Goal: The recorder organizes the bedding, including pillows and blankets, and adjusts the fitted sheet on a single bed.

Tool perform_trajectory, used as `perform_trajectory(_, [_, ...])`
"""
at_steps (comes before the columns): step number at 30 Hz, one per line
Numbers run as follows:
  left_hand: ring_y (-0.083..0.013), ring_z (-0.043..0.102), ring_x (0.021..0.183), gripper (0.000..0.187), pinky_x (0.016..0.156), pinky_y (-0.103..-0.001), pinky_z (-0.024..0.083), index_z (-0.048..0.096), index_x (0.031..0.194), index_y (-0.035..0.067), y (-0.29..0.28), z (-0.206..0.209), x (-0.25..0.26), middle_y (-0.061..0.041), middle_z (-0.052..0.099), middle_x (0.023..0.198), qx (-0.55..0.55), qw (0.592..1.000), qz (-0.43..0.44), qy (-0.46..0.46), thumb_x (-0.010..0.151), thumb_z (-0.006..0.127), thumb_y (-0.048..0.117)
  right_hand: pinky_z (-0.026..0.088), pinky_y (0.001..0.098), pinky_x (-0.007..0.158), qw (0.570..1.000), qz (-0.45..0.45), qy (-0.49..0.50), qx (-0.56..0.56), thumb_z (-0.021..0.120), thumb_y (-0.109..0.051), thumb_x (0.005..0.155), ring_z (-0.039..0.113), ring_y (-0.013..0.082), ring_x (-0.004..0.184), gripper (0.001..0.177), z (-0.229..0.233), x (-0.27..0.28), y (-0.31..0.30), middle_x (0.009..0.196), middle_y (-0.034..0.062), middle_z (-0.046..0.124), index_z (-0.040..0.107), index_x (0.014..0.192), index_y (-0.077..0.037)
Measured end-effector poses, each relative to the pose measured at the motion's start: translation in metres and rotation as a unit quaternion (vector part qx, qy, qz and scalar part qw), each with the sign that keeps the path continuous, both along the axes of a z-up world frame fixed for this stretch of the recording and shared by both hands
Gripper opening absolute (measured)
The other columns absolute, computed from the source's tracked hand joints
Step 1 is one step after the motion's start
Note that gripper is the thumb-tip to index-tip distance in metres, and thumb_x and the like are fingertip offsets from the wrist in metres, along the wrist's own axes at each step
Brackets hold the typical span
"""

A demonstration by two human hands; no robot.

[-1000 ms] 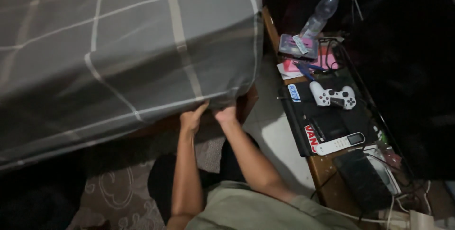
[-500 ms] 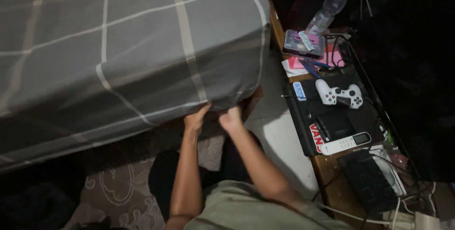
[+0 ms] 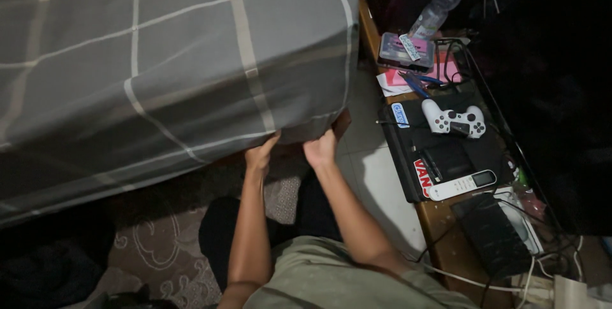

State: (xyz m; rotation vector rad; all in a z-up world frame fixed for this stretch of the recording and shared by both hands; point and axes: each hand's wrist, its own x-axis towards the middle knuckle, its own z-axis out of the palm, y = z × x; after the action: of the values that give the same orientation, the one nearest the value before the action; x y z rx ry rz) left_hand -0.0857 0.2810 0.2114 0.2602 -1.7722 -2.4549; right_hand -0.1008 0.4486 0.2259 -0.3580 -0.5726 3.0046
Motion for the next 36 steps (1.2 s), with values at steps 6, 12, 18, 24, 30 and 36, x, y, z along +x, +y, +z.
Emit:
perform_trajectory(6, [-0.0218,0.063,0.116,0.051,0.106,-0.033,0.045,0.065,0.125,0.002,-0.001,-0.013,-0.008,-0.008,0.067,0.125,-0.03,0.993,-0.003,-0.11,0.08,0.087,0.011,0.033,0.041,0.123,0.979,-0.11,-0.075,0.152,0.045,-0.029,0.104,0.036,0.0201,0.147,0.054,0.051,0.005,-0.021,0.16,-0.0014,0.033,0.028,0.156,-0.021])
perform_trajectory(12, [-0.0252,0.057,0.126,0.055,0.113,-0.037,0.041,0.063,0.132,-0.001,0.008,0.004,0.005,-0.012,0.062,0.136,0.069,0.995,0.008,0.067,0.082,0.083,0.011,0.037,0.047,0.121,0.987,0.08,0.048,-0.131,0.043,-0.036,0.106,0.046,0.0297,0.141,0.051,-0.039,-0.005,0.004,0.152,0.0118,0.051,0.051,0.147,-0.007])
perform_trajectory(18, [-0.0263,0.061,0.128,0.055,0.115,-0.036,0.038,0.066,0.132,-0.006,0.005,-0.011,-0.001,-0.015,0.067,0.134,0.083,0.995,0.01,-0.054,0.083,0.084,0.014,0.036,0.0501,0.124,0.969,0.092,0.175,-0.147,0.051,-0.038,0.102,0.049,0.0319,0.142,0.055,-0.039,-0.003,0.003,0.153,0.012,0.053,0.054,0.147,-0.007])
perform_trajectory(24, [-0.0243,0.058,0.126,0.063,0.113,-0.038,0.041,0.061,0.134,-0.001,0.005,-0.016,0.001,-0.009,0.063,0.135,0.107,0.994,0.017,0.013,0.079,0.084,0.016,0.035,0.0507,0.122,0.979,0.012,0.182,-0.092,0.059,-0.049,0.097,0.047,0.0305,0.143,0.065,-0.04,-0.007,-0.008,0.155,0.0075,0.05,0.051,0.151,-0.013])
perform_trajectory(30, [-0.024,0.059,0.124,0.057,0.113,-0.037,0.04,0.064,0.131,-0.002,0.003,-0.034,-0.002,-0.009,0.065,0.132,0.085,0.996,0.017,-0.008,0.079,0.083,0.014,0.036,0.0503,0.122,0.98,0.037,0.152,-0.12,0.057,-0.048,0.096,0.046,0.0306,0.143,0.068,-0.076,-0.018,-0.004,0.155,0.007,0.05,0.045,0.154,-0.014])
perform_trajectory(36, [-0.0251,0.06,0.125,0.053,0.113,-0.038,0.041,0.067,0.129,-0.001,-0.004,-0.029,0.002,-0.01,0.068,0.132,0.083,0.995,-0.019,-0.045,0.082,0.081,0.018,0.036,0.056,0.116,0.988,0.009,0.023,-0.153,0.048,-0.053,0.096,0.044,0.0363,0.14,0.07,-0.045,-0.012,-0.012,0.151,0.0138,0.048,0.044,0.152,-0.012])
